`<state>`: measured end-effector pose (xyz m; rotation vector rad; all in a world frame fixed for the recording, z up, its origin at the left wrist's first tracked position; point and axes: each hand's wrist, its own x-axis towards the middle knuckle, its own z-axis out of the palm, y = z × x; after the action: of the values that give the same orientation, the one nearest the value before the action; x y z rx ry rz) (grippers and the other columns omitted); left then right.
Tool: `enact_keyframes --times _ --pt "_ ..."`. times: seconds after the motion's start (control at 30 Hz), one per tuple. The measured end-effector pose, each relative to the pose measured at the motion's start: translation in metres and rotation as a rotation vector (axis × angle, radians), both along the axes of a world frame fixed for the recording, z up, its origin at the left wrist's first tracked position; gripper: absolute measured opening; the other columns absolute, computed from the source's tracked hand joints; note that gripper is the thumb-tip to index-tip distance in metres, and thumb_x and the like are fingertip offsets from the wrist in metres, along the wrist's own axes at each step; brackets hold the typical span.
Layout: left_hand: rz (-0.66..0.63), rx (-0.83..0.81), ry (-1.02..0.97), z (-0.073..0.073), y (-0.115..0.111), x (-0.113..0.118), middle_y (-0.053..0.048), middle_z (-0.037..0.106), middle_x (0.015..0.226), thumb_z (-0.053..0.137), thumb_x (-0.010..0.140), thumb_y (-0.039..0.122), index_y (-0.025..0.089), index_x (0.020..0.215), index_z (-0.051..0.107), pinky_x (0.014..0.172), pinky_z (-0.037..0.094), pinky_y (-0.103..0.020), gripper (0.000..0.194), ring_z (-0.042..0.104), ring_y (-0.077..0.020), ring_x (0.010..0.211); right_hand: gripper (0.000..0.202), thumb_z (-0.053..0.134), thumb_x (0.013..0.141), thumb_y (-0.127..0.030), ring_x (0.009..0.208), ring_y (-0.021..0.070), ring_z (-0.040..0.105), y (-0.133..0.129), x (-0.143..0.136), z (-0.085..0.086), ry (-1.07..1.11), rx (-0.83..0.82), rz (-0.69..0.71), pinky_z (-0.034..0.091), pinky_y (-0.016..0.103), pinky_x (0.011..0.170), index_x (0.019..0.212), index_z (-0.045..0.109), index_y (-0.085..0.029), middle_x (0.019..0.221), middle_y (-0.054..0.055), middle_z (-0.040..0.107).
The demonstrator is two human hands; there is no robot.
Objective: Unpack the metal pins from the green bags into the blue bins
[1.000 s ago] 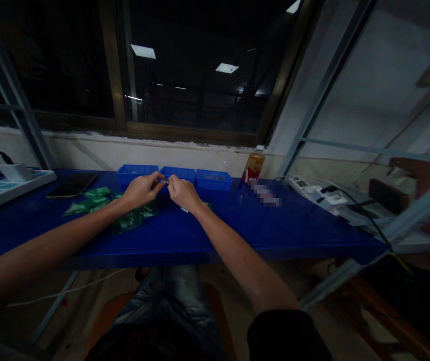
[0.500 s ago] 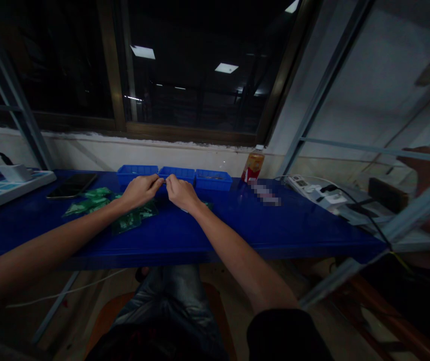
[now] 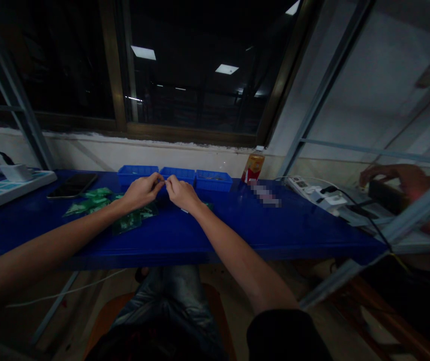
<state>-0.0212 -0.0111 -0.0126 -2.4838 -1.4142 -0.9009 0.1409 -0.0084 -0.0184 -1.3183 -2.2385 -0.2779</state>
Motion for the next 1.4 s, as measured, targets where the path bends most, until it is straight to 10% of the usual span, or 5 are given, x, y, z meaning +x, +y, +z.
enact_keyframes --times 0.3,0.7,1.4 --pt "0.109 -0.016 0.025 0.0013 0.0010 -0.0015 -0.008 0.066 0.080 0.022 0.091 0.040 0.019 0.092 0.055 0.059 0.036 -0.028 0.038 0.062 -0.0214 0.071 0.027 0.036 0.089 -0.036 0.067 0.0154 0.059 -0.0057 -0.0015 0.0014 0.016 -0.020 0.114 0.034 0.024 0.058 0.109 0.044 -0.019 0.083 0.004 0.064" --pt "-0.109 -0.003 -0.103 0.0026 -0.0019 -0.0005 -0.003 0.065 0.081 0.037 0.088 0.035 0.021 0.114 0.045 0.064 0.041 -0.027 0.031 0.061 -0.0176 0.071 0.032 0.023 0.093 -0.032 0.075 0.0177 0.061 0.0013 0.0013 0.0006 0.015 0.008 0.053 0.033 0.024 0.062 0.089 0.051 -0.018 0.078 0.006 0.065" --pt "0.005 -0.015 0.009 0.0036 -0.0015 -0.0009 -0.006 0.065 0.080 0.024 0.091 0.038 0.020 0.086 0.055 0.062 0.039 -0.028 0.036 0.061 -0.0196 0.072 0.027 0.027 0.092 -0.033 0.083 0.0189 0.061 -0.0029 -0.0002 0.0015 0.066 0.020 0.090 0.038 0.025 0.067 0.102 0.049 -0.020 0.087 0.006 0.065"
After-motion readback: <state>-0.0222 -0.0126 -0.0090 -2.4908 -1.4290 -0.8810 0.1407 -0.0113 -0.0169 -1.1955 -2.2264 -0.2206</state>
